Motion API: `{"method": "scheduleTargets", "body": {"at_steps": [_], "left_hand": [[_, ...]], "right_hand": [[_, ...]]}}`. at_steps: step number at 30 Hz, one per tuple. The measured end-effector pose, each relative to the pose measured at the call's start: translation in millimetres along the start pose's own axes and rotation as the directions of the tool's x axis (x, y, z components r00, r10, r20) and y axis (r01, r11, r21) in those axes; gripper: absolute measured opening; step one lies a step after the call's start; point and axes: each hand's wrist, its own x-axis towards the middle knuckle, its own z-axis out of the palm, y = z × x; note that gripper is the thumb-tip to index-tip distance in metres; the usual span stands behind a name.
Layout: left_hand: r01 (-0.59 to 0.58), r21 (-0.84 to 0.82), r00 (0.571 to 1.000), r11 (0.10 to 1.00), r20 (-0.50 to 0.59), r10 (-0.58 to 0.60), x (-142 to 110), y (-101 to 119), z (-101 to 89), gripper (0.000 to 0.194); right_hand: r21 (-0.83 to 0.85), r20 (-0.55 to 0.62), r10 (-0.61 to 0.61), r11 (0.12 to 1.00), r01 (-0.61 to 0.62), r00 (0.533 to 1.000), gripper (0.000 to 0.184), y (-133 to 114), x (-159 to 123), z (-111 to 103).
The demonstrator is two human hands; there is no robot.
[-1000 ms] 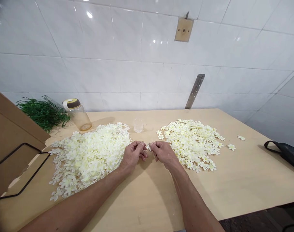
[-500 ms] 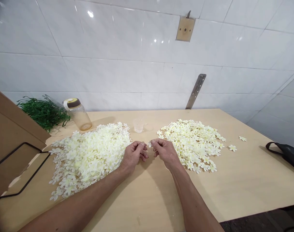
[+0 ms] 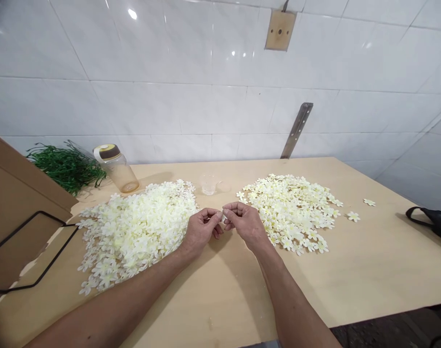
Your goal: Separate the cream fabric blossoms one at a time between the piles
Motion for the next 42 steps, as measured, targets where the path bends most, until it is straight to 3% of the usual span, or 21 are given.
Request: {"method": "scheduleTargets", "body": {"at_steps": [3, 8, 12, 15, 24, 28, 31, 34, 42], "left_hand": [[-0.015, 0.016, 0.999, 1.000, -0.032, 0.015, 0, 1, 0.4, 0.024], [0.016, 0.041, 0.999, 0.999, -0.044, -0.015, 1, -1, -0.8, 0.027], [0.034, 0.025, 0.999, 0.999, -0.039, -0.033, 3, -3, -2.0, 0.030], [0.050, -0.003, 0.999, 0.999, -0.013, -0.050, 3, -2, -2.4, 0.029], [0.106, -0.027, 0.992, 0.994, 0.068, -0.104, 3, 0, -4.8, 0.032], [0.106, -0.024, 0.993, 0.994, 0.057, -0.104, 3, 0, -4.5, 0.033], [0.106, -0.034, 0.993, 0.994, 0.050, -0.104, 2, 0, -3.6, 0.035], [0.111, -0.011, 0.992, 0.994, 0.056, -0.111, 1, 0, -2.8, 0.037], [0.118, -0.012, 0.992, 0.993, 0.034, -0.118, -1, 2, -4.0, 0.036]], "right_hand": [[-0.042, -0.019, -0.033, 0.999, 0.032, 0.999, 0.042, -1, -1, 1], [-0.347, -0.149, -0.181, 0.930, 0.120, 0.972, 0.031, -4, -7, 4], [-0.456, -0.043, -0.302, 0.854, 0.250, 0.952, 0.026, -4, -10, 7], [-0.523, 0.041, -0.313, 0.802, 0.287, 0.949, 0.023, -3, -10, 7], [-0.487, 0.044, -0.258, 0.838, 0.246, 0.965, 0.024, -6, -10, 8], [-0.473, -0.058, -0.282, 0.853, 0.223, 0.958, 0.027, -7, -8, 2], [-0.436, -0.071, -0.204, 0.887, 0.154, 0.976, 0.032, -4, -4, -3], [-0.372, 0.043, -0.061, 0.925, 0.073, 0.997, 0.038, 0, -3, -5], [-0.060, 0.181, 0.195, 0.981, -0.187, 0.964, 0.040, -5, -6, 3]]}}
